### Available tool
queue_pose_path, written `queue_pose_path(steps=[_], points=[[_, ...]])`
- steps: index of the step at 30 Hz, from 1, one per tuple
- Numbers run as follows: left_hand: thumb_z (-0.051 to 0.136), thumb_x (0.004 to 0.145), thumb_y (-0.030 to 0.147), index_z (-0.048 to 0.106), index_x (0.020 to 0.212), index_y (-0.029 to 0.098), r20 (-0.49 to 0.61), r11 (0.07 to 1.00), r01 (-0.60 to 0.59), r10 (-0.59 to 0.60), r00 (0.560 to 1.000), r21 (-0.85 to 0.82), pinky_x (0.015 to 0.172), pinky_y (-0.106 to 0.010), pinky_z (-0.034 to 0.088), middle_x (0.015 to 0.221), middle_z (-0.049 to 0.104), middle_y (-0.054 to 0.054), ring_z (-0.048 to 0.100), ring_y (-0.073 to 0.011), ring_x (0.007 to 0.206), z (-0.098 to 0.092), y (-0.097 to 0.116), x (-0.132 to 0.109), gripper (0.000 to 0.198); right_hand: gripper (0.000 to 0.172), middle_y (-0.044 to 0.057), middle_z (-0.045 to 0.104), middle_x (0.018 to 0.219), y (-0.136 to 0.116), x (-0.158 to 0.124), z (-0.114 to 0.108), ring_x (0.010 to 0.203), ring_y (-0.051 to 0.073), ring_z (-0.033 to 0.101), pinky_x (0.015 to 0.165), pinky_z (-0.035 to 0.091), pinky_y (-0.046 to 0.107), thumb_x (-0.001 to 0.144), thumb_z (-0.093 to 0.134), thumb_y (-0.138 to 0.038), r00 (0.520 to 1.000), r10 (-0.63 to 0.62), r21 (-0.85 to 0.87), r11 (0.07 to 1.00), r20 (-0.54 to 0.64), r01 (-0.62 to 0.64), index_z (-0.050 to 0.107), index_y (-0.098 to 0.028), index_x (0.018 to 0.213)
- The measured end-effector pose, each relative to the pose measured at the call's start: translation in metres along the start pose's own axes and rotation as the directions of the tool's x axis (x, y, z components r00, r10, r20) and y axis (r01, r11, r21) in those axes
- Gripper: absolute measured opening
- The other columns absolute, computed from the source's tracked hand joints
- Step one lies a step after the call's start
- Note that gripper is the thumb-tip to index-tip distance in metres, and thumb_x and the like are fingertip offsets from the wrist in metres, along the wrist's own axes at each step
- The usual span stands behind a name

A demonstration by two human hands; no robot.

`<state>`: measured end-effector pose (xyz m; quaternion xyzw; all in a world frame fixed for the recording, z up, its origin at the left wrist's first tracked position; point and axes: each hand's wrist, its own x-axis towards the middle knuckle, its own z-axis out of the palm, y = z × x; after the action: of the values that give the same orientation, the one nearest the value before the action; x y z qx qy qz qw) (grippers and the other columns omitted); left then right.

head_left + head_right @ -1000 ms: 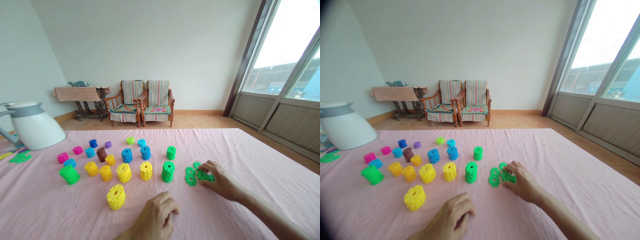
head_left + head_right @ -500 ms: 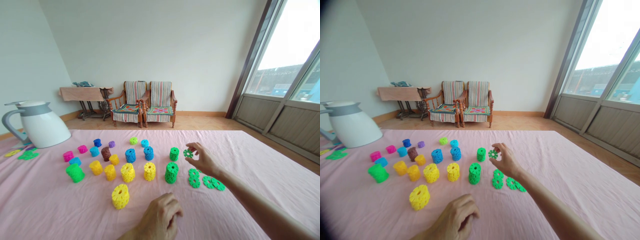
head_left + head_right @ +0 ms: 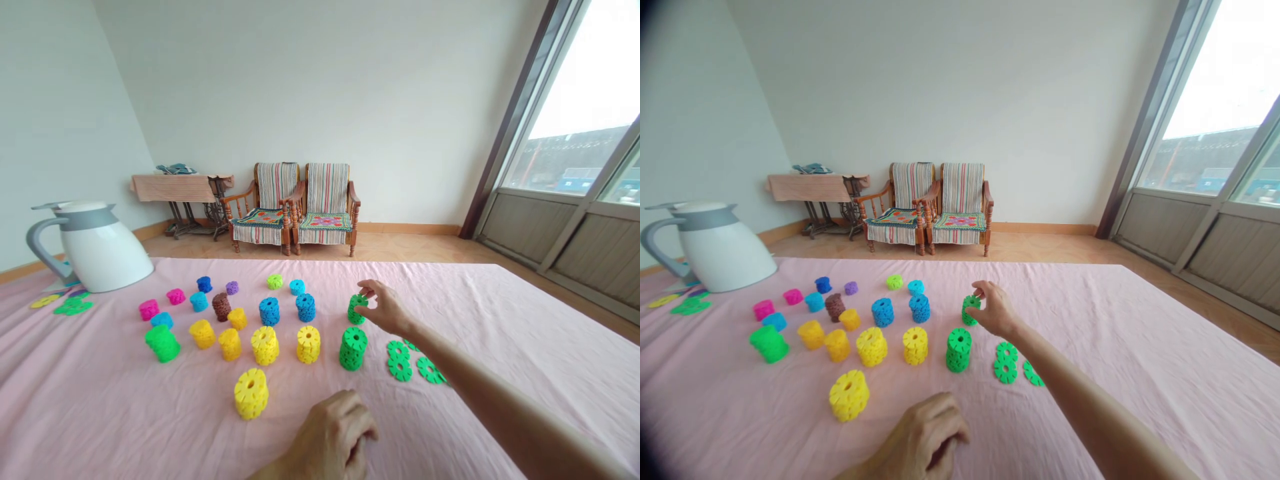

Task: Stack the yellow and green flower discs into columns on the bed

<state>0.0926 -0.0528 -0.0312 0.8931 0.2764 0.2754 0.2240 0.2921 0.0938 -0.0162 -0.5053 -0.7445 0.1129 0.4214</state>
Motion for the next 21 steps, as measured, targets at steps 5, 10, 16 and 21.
queue_pose_path(steps=[5,10,16,21], points=[[0.046,0.050,-0.007,0.060,0.078,0.017,-0.020,1.000,-0.018,0.018,1.000,-0.008,0.065,-0.019,0.042,0.075,0.060,0.000,0.057,-0.0132,0.072,-0.002,0.002,0.000,0.039,0.043,0.006,0.065,0.093,-0.003,-0.003,-0.012,0.082,0.019,0.060,0.071,0.049,0.033,0.067,0.066,-0.025,1.000,0.012,0.002,1.000,-0.011,-0.012,0.056,-0.018,0.107],[0.046,0.052,-0.007,0.059,0.078,0.017,-0.025,1.000,0.001,-0.001,1.000,0.000,0.065,-0.019,0.042,0.076,0.059,0.000,0.057,-0.0132,0.073,-0.001,0.003,-0.002,0.038,0.022,0.005,0.065,0.082,-0.012,-0.019,-0.047,0.072,0.017,0.060,0.064,0.048,0.031,0.074,0.057,-0.023,0.998,0.060,0.011,0.998,0.018,-0.060,0.061,-0.017,0.094],[0.047,0.056,-0.009,0.058,0.079,0.016,-0.025,0.999,0.036,-0.036,0.999,0.003,0.065,-0.019,0.041,0.077,0.058,0.000,0.057,-0.0127,0.074,0.000,0.007,-0.001,0.035,0.025,0.004,0.064,0.086,-0.023,-0.059,-0.086,0.078,0.017,0.060,0.069,0.047,0.030,0.070,0.057,-0.012,0.919,0.067,-0.096,0.995,0.389,-0.032,0.064,-0.018,0.093],[0.048,0.059,-0.009,0.057,0.079,0.016,-0.020,1.000,0.022,-0.022,1.000,0.009,0.066,-0.019,0.041,0.077,0.058,0.000,0.056,-0.0124,0.073,0.001,0.007,-0.002,0.034,0.058,0.008,0.061,0.108,-0.019,-0.072,-0.095,0.101,0.021,0.052,0.089,0.041,0.037,0.061,0.052,0.004,0.826,-0.042,-0.201,0.962,0.562,0.185,0.060,-0.020,0.114]])
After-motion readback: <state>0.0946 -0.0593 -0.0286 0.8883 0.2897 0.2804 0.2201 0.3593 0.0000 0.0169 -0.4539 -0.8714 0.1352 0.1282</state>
